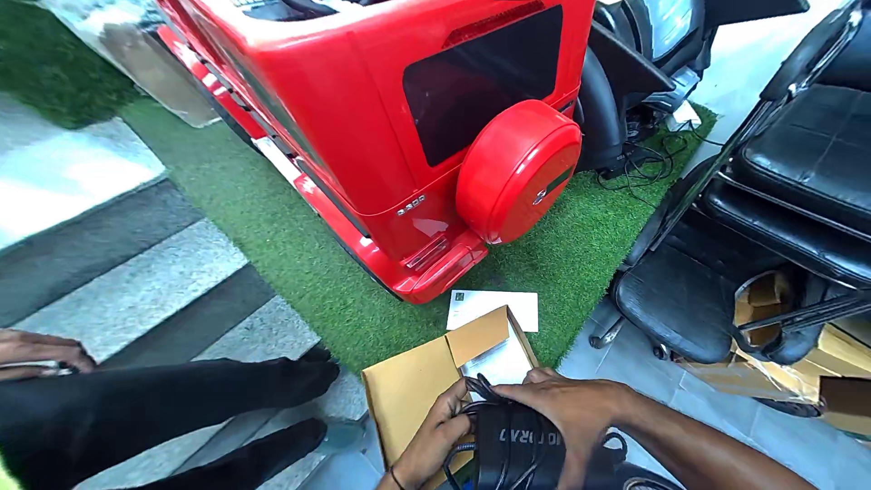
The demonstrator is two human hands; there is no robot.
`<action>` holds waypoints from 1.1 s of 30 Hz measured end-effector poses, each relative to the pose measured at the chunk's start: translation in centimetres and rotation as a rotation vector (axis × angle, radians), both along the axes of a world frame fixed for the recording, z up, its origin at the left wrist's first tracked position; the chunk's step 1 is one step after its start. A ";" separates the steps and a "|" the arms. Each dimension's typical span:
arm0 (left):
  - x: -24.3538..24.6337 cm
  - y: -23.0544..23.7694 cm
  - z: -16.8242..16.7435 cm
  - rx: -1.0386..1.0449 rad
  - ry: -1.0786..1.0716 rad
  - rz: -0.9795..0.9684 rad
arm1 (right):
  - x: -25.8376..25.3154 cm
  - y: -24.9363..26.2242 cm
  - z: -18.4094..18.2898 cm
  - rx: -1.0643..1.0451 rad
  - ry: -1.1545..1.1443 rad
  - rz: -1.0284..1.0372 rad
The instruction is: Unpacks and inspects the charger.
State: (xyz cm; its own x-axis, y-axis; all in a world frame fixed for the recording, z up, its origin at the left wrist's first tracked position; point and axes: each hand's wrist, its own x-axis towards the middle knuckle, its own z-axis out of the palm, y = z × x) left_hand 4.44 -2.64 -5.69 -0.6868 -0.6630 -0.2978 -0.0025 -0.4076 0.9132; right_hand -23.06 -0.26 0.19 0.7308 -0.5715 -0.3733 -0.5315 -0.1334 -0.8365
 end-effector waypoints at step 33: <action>-0.8 -12.0 -4.4 -0.360 -1.010 0.140 | 1.4 -1.9 -5.6 0.764 -0.358 -0.856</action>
